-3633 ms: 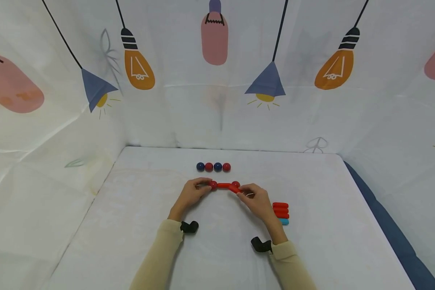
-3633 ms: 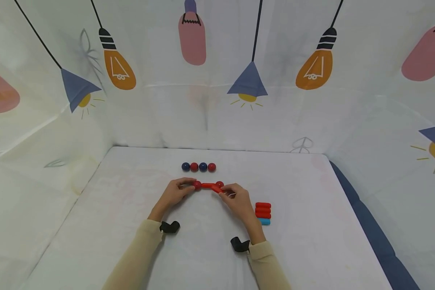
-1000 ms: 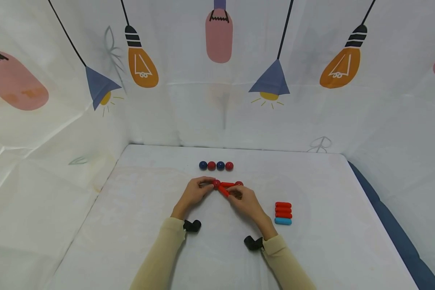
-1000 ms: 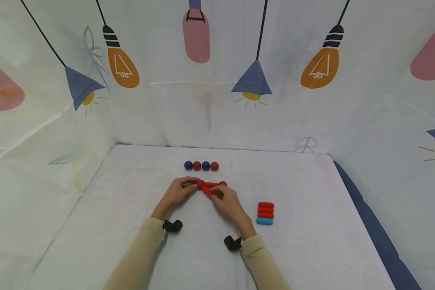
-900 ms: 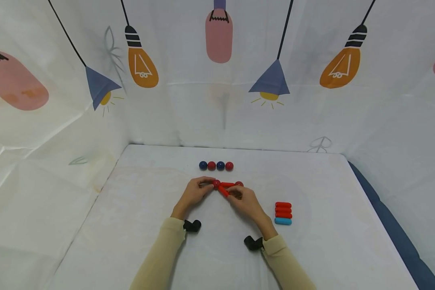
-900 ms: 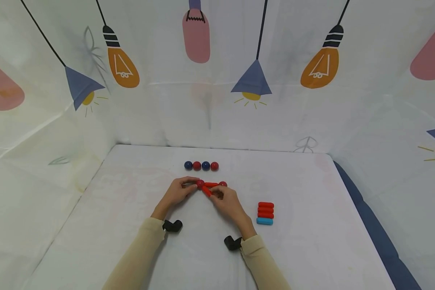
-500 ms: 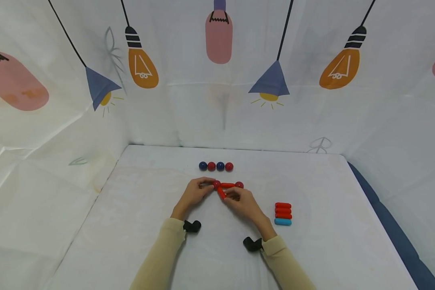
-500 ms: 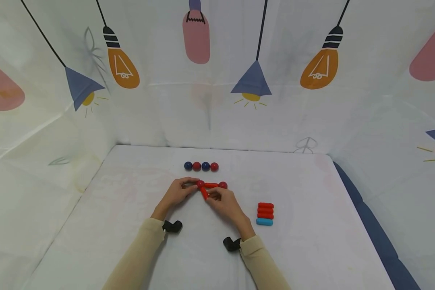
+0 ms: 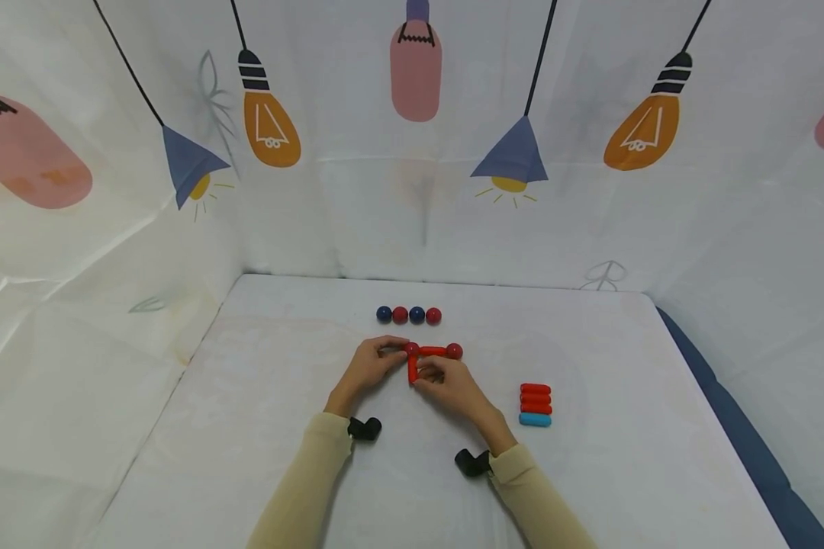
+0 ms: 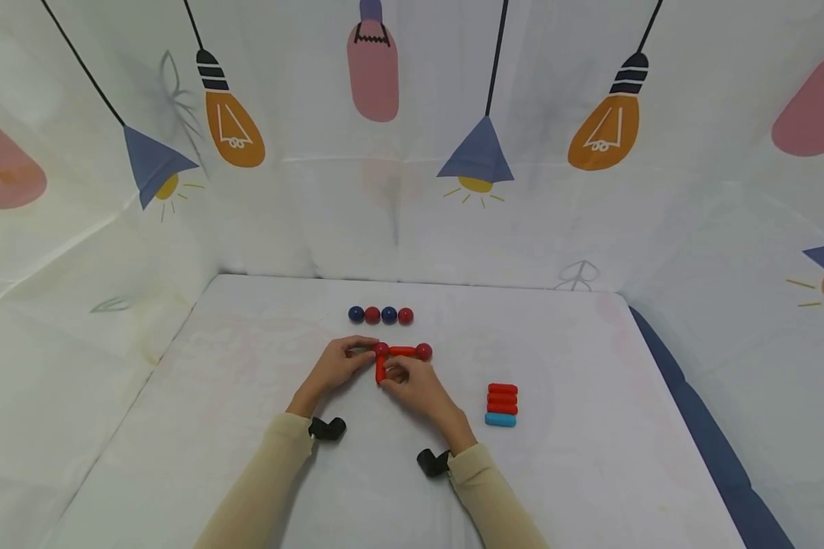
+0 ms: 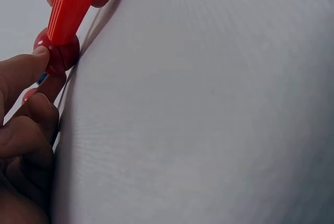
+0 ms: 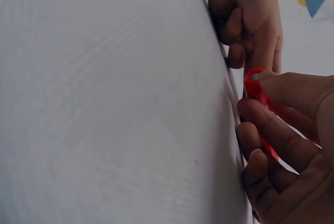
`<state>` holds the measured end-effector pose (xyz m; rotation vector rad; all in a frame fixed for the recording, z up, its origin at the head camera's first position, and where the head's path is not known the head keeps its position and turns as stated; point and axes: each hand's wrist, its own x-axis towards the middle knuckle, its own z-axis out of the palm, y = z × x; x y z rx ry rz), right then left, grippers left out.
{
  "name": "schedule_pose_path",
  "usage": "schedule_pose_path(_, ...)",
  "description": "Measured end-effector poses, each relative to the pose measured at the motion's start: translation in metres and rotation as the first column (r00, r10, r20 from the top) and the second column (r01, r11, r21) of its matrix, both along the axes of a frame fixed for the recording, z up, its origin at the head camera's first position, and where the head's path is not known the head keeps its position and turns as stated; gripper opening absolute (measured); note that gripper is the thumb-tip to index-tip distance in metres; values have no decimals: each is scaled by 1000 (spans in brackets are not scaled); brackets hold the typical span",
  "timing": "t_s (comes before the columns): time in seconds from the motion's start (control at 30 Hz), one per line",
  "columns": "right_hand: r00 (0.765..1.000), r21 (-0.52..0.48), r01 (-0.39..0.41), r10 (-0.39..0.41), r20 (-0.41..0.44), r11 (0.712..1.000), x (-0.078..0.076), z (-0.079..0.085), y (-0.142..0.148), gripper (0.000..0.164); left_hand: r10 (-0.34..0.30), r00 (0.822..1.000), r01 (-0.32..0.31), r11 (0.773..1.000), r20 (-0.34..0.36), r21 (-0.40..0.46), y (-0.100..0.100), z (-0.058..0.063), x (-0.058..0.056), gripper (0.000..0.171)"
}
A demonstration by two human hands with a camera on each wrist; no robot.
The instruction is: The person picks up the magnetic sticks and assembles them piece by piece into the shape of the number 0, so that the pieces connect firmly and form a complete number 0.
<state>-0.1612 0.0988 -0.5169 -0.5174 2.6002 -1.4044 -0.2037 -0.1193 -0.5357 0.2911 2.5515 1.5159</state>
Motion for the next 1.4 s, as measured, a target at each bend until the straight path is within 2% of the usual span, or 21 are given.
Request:
schedule_pose_path(0.2,1000,19,-7,8,-8,1000,-1,0,-3,30,-4,1000,4,1000,-8,10,0,0,-1,29)
schedule_pose_path(0.5,1000,-11,-8,8,-21,1000,-1,0,-5,30,-4,1000,4,1000,-1,16,0,0,1,29)
schedule_pose_path(0.77,999,6,0,0,-39,1000,-2,-2,-7,31,-10,999,10,1000,-30,0,0,-2,-1,29)
schedule_pose_path(1.4,998,24,-7,9,-65,1000,-3,-2,-7,36,13,999,-12,1000,-39,7,2,-1,1,26)
